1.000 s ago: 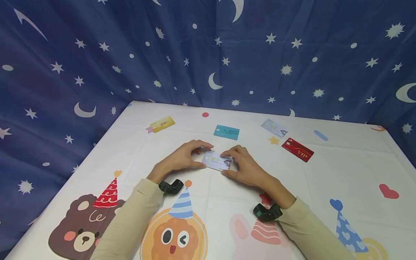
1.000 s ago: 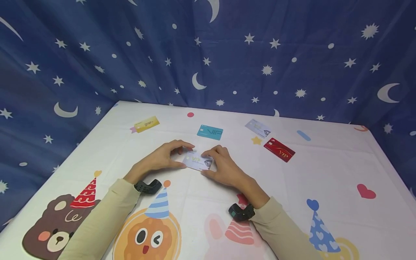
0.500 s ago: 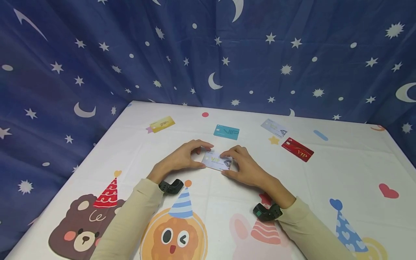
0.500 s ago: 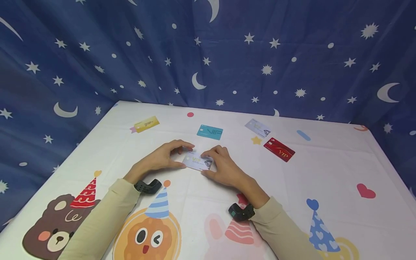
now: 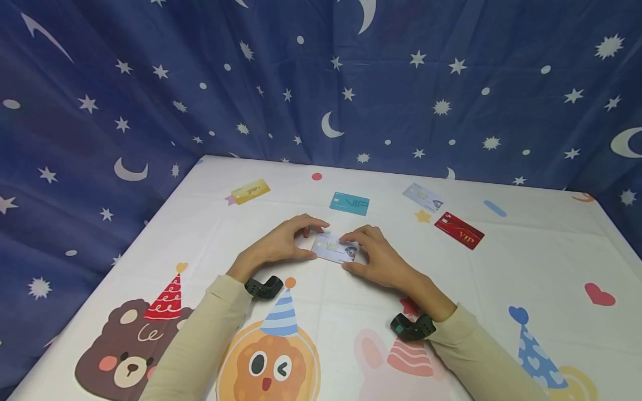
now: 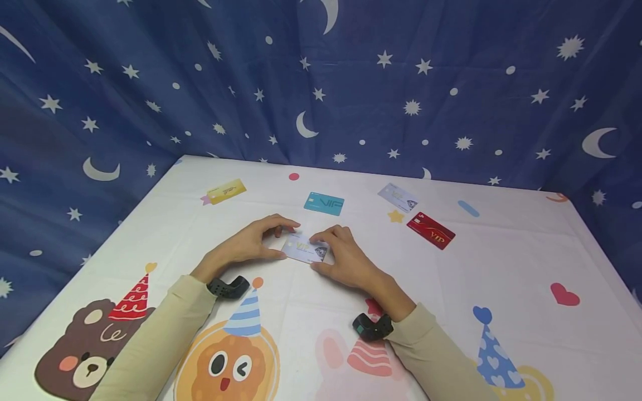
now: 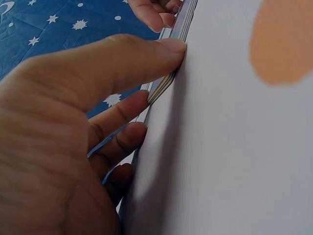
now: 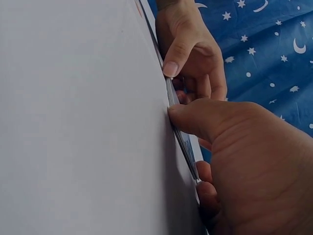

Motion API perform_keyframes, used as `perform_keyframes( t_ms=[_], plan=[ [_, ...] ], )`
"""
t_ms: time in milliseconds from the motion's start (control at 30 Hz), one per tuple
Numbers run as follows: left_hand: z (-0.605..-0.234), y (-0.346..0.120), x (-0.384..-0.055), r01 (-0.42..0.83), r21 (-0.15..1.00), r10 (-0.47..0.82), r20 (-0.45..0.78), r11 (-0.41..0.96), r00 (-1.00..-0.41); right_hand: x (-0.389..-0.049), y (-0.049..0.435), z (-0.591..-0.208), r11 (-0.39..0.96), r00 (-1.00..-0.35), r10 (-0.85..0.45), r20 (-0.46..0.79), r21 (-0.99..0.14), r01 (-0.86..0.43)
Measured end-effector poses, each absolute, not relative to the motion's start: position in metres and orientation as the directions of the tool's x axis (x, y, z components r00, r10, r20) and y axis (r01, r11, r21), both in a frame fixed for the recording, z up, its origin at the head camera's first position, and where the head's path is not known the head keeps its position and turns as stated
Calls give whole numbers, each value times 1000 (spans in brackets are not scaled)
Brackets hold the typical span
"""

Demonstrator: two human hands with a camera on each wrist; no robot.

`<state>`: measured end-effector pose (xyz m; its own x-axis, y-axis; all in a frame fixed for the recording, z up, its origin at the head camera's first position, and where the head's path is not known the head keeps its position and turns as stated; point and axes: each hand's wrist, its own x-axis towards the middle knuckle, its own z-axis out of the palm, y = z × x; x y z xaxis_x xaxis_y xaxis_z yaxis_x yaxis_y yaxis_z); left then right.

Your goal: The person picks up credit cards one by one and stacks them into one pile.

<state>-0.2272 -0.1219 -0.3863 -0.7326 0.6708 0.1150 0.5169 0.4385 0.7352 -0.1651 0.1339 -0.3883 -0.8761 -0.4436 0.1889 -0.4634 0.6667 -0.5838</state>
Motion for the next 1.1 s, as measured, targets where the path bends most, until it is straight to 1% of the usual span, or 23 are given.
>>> perform_keyframes(
  t_ms=[400,667,933,1100],
  plan=[
    [-385,-122,-226,488,749,668,83,447,-739,-165,133,-388,677,-883,-432,182,-581,-451],
    [-387,-123,-227,515,760,690,124,397,-713,-165,134,-389,659,-874,-441,201,-589,-468],
    [-387,-123,-227,497,765,685,102,410,-721,-166,134,-390,657,-867,-451,211,-580,-482],
    [-386,-123,-227,510,757,692,107,409,-714,-166,135,-391,659,-864,-456,214,-571,-489]
  ],
)
